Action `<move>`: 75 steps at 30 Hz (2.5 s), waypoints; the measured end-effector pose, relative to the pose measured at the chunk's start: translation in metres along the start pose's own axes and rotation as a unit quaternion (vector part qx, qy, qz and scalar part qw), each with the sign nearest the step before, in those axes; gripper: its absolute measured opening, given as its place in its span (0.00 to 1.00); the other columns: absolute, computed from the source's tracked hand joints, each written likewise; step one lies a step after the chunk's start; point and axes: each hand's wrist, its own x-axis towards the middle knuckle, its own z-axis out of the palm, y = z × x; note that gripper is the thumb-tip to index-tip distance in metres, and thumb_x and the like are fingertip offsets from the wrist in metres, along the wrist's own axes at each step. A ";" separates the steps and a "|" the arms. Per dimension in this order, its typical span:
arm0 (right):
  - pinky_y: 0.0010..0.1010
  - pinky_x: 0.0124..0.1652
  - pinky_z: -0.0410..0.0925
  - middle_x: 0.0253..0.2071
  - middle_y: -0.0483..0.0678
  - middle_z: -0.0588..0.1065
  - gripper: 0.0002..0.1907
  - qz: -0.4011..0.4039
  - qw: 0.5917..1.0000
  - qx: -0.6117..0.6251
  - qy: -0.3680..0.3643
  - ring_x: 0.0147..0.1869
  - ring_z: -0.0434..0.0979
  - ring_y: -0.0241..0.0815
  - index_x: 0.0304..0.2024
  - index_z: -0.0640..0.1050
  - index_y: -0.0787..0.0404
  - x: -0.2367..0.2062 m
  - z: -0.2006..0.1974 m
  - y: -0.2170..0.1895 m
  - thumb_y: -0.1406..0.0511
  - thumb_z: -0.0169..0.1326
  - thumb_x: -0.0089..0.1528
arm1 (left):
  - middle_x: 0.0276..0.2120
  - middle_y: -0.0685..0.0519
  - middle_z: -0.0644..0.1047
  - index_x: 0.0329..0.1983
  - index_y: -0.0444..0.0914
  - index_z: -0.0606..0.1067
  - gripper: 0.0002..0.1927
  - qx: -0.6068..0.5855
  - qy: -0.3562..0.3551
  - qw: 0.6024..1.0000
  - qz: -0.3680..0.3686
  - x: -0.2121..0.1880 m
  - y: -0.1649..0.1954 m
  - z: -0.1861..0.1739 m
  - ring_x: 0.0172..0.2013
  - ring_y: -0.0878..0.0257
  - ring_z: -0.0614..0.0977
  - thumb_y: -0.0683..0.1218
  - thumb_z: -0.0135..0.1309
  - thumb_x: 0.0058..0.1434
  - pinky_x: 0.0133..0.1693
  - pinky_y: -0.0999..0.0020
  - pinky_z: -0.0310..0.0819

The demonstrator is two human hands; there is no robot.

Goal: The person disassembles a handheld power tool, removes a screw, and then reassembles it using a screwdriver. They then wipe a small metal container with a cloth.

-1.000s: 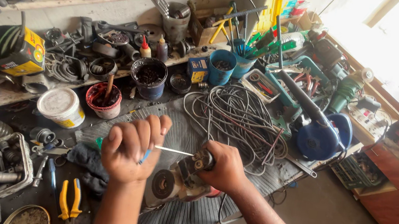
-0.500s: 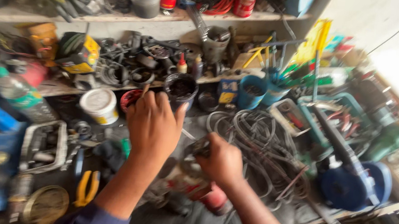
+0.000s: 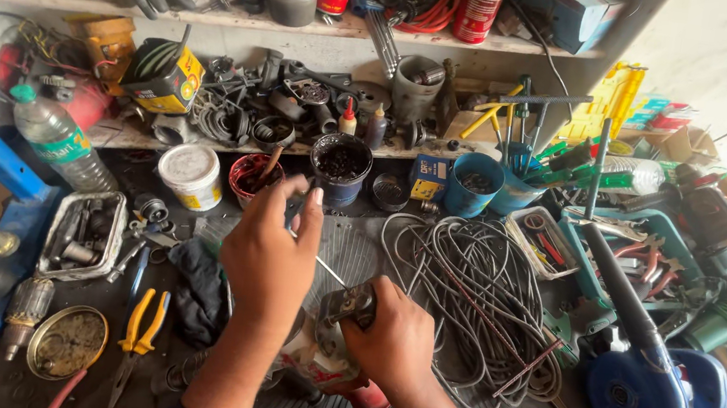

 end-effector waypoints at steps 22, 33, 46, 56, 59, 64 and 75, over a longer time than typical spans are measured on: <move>0.44 0.32 0.70 0.29 0.54 0.76 0.23 -0.047 0.992 0.109 -0.051 0.33 0.79 0.59 0.38 0.74 0.63 -0.016 -0.030 0.024 0.56 0.64 0.48 | 0.43 0.52 0.75 0.63 0.35 0.72 0.19 -0.351 -0.311 0.871 0.145 -0.008 -0.057 -0.023 0.45 0.63 0.77 0.44 0.53 0.70 0.50 0.70 0.74; 0.43 0.31 0.70 0.29 0.51 0.75 0.38 -0.131 0.989 0.056 -0.024 0.31 0.78 0.56 0.38 0.73 0.63 -0.028 -0.027 0.012 0.42 0.71 0.43 | 0.40 0.53 0.78 0.55 0.40 0.78 0.10 -0.444 -0.274 0.840 0.149 -0.009 -0.076 -0.051 0.40 0.65 0.81 0.47 0.53 0.75 0.44 0.70 0.78; 0.39 0.31 0.68 0.35 0.49 0.74 0.35 -0.184 0.982 0.010 0.029 0.33 0.77 0.51 0.49 0.73 0.62 -0.034 -0.009 0.028 0.55 0.71 0.45 | 0.41 0.50 0.75 0.62 0.32 0.72 0.15 -0.399 -0.181 0.899 -0.012 -0.058 -0.040 -0.062 0.42 0.62 0.83 0.40 0.49 0.74 0.40 0.66 0.88; 0.39 0.32 0.68 0.34 0.48 0.73 0.35 -0.177 0.983 0.019 0.031 0.32 0.77 0.50 0.48 0.73 0.63 -0.030 -0.007 0.028 0.54 0.71 0.45 | 0.42 0.49 0.76 0.61 0.31 0.73 0.15 -0.362 -0.184 0.913 -0.030 -0.054 -0.027 -0.063 0.39 0.64 0.83 0.39 0.50 0.73 0.37 0.69 0.86; 0.39 0.32 0.68 0.34 0.49 0.72 0.36 -0.172 0.984 0.026 0.026 0.32 0.77 0.50 0.48 0.73 0.63 -0.031 -0.008 0.027 0.53 0.71 0.45 | 0.43 0.50 0.75 0.62 0.31 0.73 0.16 -0.341 -0.161 0.926 -0.023 -0.053 -0.026 -0.062 0.40 0.64 0.82 0.39 0.49 0.73 0.37 0.70 0.85; 0.40 0.32 0.68 0.34 0.50 0.72 0.36 -0.173 0.984 0.031 0.021 0.33 0.77 0.51 0.49 0.73 0.64 -0.032 -0.011 0.027 0.52 0.71 0.46 | 0.42 0.50 0.75 0.61 0.31 0.73 0.16 -0.334 -0.173 0.926 -0.042 -0.049 -0.024 -0.059 0.39 0.65 0.83 0.40 0.49 0.73 0.36 0.70 0.85; 0.41 0.31 0.68 0.35 0.51 0.73 0.35 -0.175 0.984 0.029 0.021 0.32 0.76 0.52 0.47 0.73 0.65 -0.034 -0.013 0.027 0.52 0.71 0.46 | 0.41 0.52 0.78 0.58 0.36 0.76 0.14 -0.166 -0.234 0.956 0.057 -0.037 0.017 -0.074 0.37 0.66 0.84 0.41 0.52 0.70 0.38 0.71 0.81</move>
